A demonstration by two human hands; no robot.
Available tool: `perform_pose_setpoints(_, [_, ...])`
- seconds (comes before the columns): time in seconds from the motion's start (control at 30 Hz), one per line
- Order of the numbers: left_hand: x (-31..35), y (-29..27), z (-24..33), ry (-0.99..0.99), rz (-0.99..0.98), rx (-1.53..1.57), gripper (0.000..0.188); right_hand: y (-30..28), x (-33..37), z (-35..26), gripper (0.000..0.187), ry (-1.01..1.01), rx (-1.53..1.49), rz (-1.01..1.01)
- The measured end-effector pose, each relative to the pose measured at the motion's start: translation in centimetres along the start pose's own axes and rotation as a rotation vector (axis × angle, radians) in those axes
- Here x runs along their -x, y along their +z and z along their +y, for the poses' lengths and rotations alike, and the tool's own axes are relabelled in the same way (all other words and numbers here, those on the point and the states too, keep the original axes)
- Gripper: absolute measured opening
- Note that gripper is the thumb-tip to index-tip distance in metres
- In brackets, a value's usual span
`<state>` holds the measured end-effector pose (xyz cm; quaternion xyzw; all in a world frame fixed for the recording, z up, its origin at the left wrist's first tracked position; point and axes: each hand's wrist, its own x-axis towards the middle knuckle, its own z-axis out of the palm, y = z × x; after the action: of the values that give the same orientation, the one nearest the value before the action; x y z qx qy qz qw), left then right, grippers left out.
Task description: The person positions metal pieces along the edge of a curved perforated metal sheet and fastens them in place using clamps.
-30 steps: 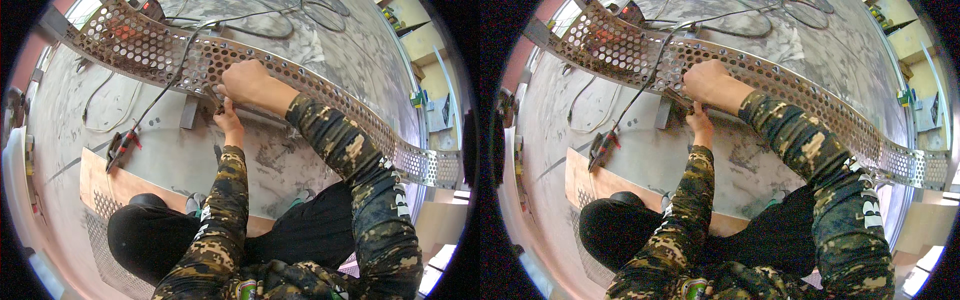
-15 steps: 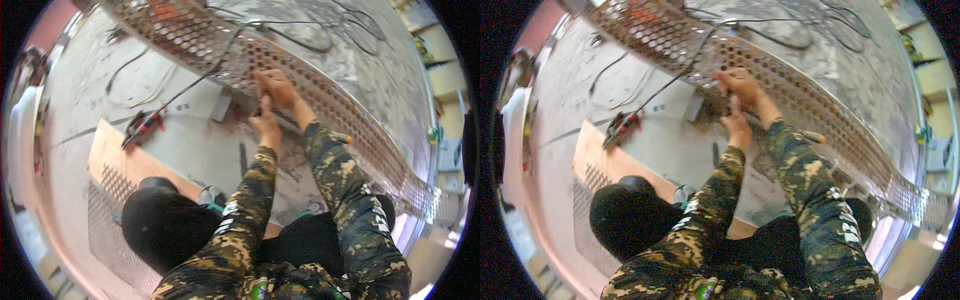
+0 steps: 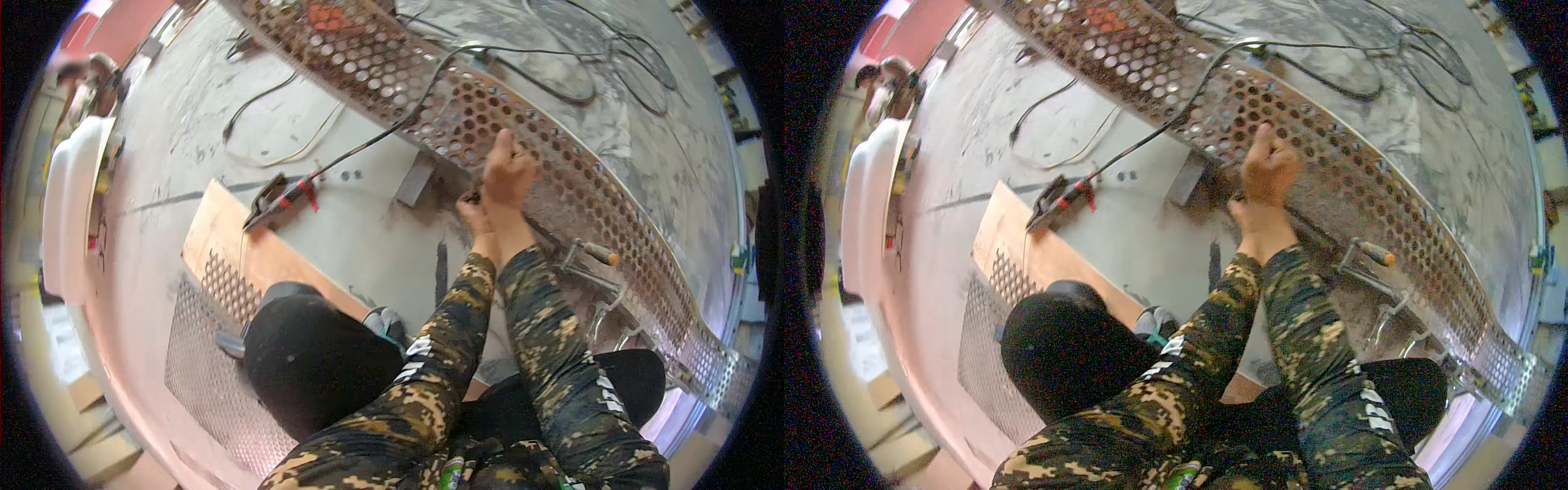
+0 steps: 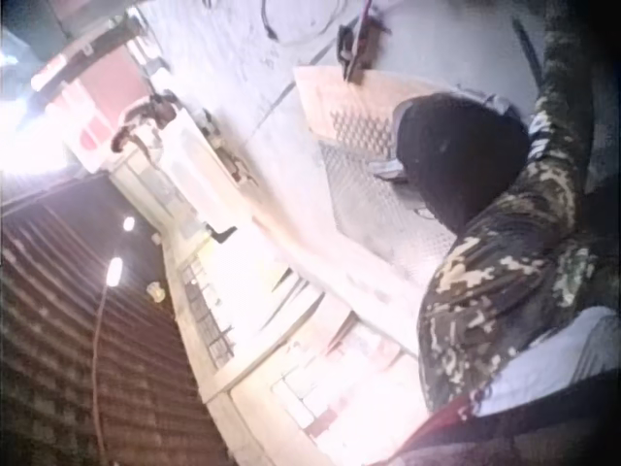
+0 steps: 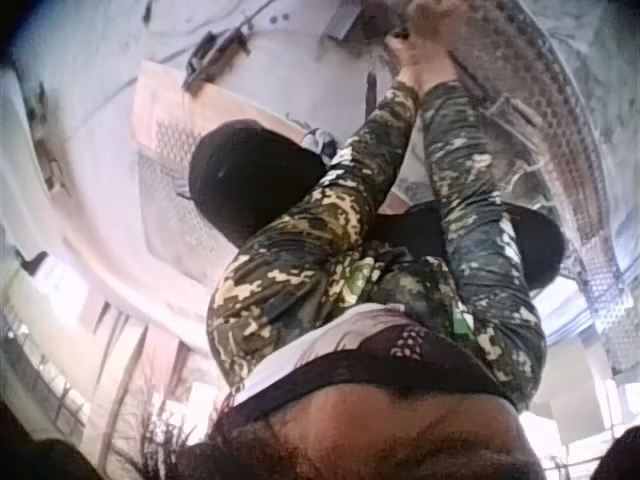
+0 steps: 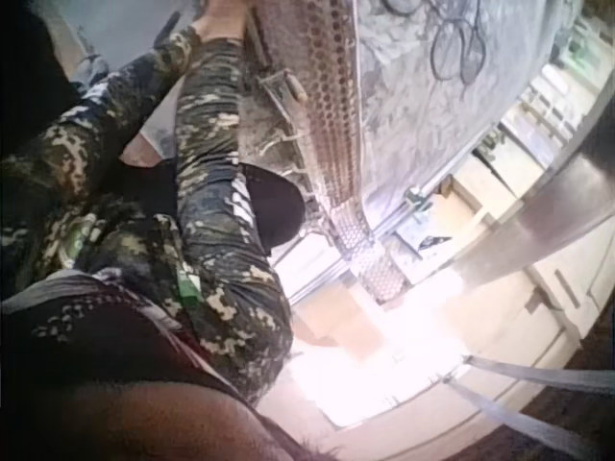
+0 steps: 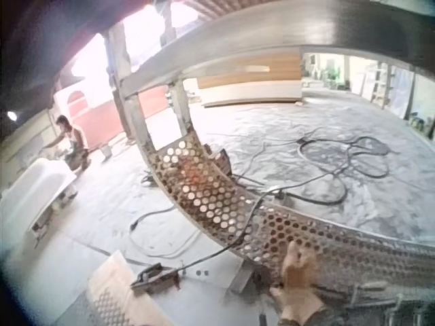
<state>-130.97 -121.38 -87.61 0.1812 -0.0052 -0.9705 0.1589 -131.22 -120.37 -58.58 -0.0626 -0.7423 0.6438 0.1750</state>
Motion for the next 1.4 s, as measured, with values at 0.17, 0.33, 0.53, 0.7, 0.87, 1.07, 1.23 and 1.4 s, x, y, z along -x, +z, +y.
perform_pose_setpoints(0.17, [12.2, 8.0, -14.2, -0.037, 0.371, -0.786, 0.063, -14.6, -7.2, 8.2, 0.046, 0.063, 0.249, -0.457])
perform_pose_setpoints(0.33, [6.8, 5.3, -5.7, 0.011, 0.26, -0.682, 0.066, -8.1, -6.9, 3.9, 0.034, 0.262, -0.093, -1.005])
perform_pose_setpoints(0.53, [3.1, 3.3, -0.7, 0.099, -0.021, -0.287, 0.056, -2.8, -1.1, -0.4, 0.044, 0.002, -0.081, -0.033])
perform_pose_setpoints(0.7, [9.4, 8.2, -8.2, 0.044, 0.118, -0.597, 0.062, -11.0, -7.3, 4.7, 0.038, 0.153, -0.051, -0.748])
perform_pose_setpoints(0.87, [8.4, 7.9, -6.6, 0.097, 0.179, -0.704, 0.048, -9.0, -6.8, 3.5, 0.034, 0.286, -0.085, -1.115])
perform_pose_setpoints(1.07, [10.4, 9.1, -7.7, 0.084, 0.211, -0.741, 0.043, -7.4, -2.2, 4.3, 0.028, -0.038, 0.073, -0.097])
perform_pose_setpoints(1.23, [8.6, 4.8, -5.8, -0.172, -0.077, -0.328, 0.039, -7.2, -3.6, 4.2, 0.019, -0.154, 0.116, -0.291])
perform_pose_setpoints(1.4, [9.3, 6.1, -7.6, -0.007, 0.119, -0.54, 0.037, -12.9, -6.8, 4.0, 0.013, 0.007, -0.012, -1.026])
